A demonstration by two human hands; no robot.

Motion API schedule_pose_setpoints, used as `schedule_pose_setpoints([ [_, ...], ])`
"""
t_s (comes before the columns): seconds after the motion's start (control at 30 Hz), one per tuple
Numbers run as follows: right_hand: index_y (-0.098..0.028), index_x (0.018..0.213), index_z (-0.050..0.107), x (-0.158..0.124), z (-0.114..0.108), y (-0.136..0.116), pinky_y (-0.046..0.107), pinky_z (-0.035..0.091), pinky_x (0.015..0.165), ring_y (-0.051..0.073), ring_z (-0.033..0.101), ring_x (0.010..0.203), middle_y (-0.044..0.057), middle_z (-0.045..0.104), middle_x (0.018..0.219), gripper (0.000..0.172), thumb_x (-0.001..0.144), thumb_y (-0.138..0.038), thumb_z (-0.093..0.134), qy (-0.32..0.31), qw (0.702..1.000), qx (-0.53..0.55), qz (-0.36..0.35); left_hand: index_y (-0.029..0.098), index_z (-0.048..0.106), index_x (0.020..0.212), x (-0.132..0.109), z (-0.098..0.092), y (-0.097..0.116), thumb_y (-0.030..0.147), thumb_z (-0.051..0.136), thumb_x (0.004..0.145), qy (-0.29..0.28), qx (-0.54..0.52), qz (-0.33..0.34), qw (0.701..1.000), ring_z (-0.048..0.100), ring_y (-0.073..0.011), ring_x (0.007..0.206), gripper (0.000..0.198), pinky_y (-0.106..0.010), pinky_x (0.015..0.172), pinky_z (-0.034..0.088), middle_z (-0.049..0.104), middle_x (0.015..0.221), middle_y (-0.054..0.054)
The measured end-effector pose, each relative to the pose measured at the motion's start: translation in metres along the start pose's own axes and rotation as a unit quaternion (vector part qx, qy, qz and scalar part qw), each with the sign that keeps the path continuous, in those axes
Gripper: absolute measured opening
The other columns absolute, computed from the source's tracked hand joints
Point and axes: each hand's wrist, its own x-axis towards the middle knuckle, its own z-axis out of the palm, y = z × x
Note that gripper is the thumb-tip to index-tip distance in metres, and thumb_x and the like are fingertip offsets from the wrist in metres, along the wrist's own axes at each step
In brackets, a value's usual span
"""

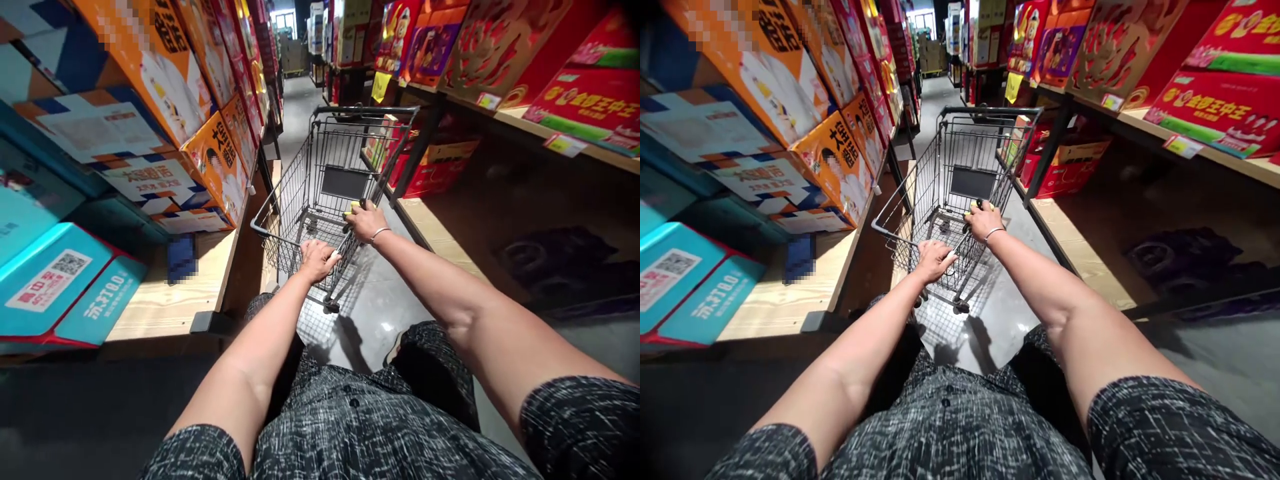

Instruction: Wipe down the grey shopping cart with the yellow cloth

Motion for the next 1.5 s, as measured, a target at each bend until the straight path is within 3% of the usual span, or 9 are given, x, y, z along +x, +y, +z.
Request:
schedule_pose_setpoints([
  [0.3,-0.030,0.126,0.069,0.000,0.004,-0.013,0.054,0.044,0.093,0.041,0.039,0.125,0.015,0.053,0.137,0.042,0.092,-0.022,0.046,0.010,0.999,0.029,0.036,0.030,0.074,0.113,0.008,-0.009,-0.043,0.042,0.059,0.097,0.008,-0.032,-0.032,0.999,0.031,-0.0318,0.148,0.025,-0.058,0.129,0.003,0.057,0.142,-0.005],
  [0.53,-0.031,0.131,0.068,-0.002,0.010,-0.047,0.062,0.043,0.099,0.045,0.037,0.133,0.016,0.055,0.135,0.045,0.091,-0.022,0.049,0.027,0.996,0.075,0.044,0.026,0.073,0.102,0.029,-0.019,-0.068,0.040,0.050,0.098,-0.049,-0.119,-0.078,0.989,0.021,-0.0313,0.155,0.027,-0.056,0.128,0.021,0.057,0.141,-0.006],
  [0.67,-0.033,0.147,0.057,-0.014,0.020,-0.083,0.062,0.039,0.105,0.046,0.037,0.136,0.014,0.046,0.152,0.059,0.092,-0.015,0.044,0.027,0.996,0.082,0.005,0.027,0.071,0.110,0.042,-0.021,-0.078,0.047,0.033,0.104,-0.015,-0.198,-0.134,0.971,0.024,-0.0271,0.156,0.043,-0.050,0.128,0.024,0.056,0.145,-0.007],
  [0.77,-0.036,0.155,0.048,-0.020,0.027,-0.089,0.058,0.039,0.108,0.042,0.040,0.134,0.009,0.039,0.161,0.065,0.094,-0.014,0.039,0.036,0.995,0.079,-0.043,0.027,0.067,0.120,0.048,-0.022,-0.082,0.054,0.024,0.106,0.000,-0.209,-0.163,0.964,0.021,-0.0276,0.159,0.052,-0.057,0.126,0.021,0.049,0.155,-0.009],
  [0.93,-0.038,0.150,0.055,-0.019,0.028,-0.028,0.058,0.043,0.103,0.041,0.043,0.126,0.008,0.045,0.158,0.062,0.091,-0.020,0.050,0.040,0.996,0.054,-0.051,0.027,0.067,0.116,0.056,-0.025,-0.086,0.054,0.026,0.105,-0.022,-0.177,-0.158,0.971,0.022,-0.0273,0.159,0.050,-0.062,0.125,0.016,0.055,0.153,-0.010],
  [1.1,-0.035,0.142,0.062,-0.024,0.017,0.073,0.069,0.041,0.099,0.047,0.039,0.132,0.013,0.045,0.156,0.056,0.087,-0.025,0.058,0.075,0.986,0.050,0.144,0.025,0.071,0.101,0.058,-0.030,-0.087,0.044,0.045,0.101,-0.055,-0.166,-0.109,0.978,0.015,-0.0327,0.160,0.032,-0.066,0.123,0.018,0.052,0.157,-0.007],
  [1.2,-0.033,0.142,0.060,-0.025,0.014,0.088,0.073,0.040,0.099,0.048,0.037,0.136,0.016,0.043,0.156,0.058,0.085,-0.020,0.056,0.084,0.971,0.060,0.217,0.023,0.072,0.099,0.059,-0.030,-0.089,0.040,0.044,0.101,-0.061,-0.171,-0.087,0.980,0.014,-0.0320,0.160,0.032,-0.064,0.124,0.018,0.056,0.152,-0.007],
  [1.37,-0.027,0.156,0.047,-0.020,0.034,0.002,0.074,0.034,0.109,0.047,0.039,0.136,0.018,0.041,0.155,0.079,0.078,-0.014,0.058,0.108,0.983,0.115,0.091,0.021,0.074,0.089,0.063,-0.025,-0.091,0.040,0.041,0.101,-0.040,-0.200,-0.084,0.975,0.012,-0.0316,0.161,0.040,-0.056,0.130,0.015,0.059,0.148,-0.008],
  [1.5,-0.034,0.154,0.049,-0.026,0.060,-0.074,0.059,0.031,0.120,0.037,0.037,0.140,0.010,0.040,0.157,0.068,0.090,-0.014,0.046,0.124,0.982,0.140,-0.024,0.022,0.076,0.095,0.065,-0.022,-0.091,0.050,0.024,0.105,-0.025,-0.283,-0.142,0.948,0.019,-0.0248,0.160,0.060,-0.040,0.130,0.021,0.055,0.151,-0.006],
])
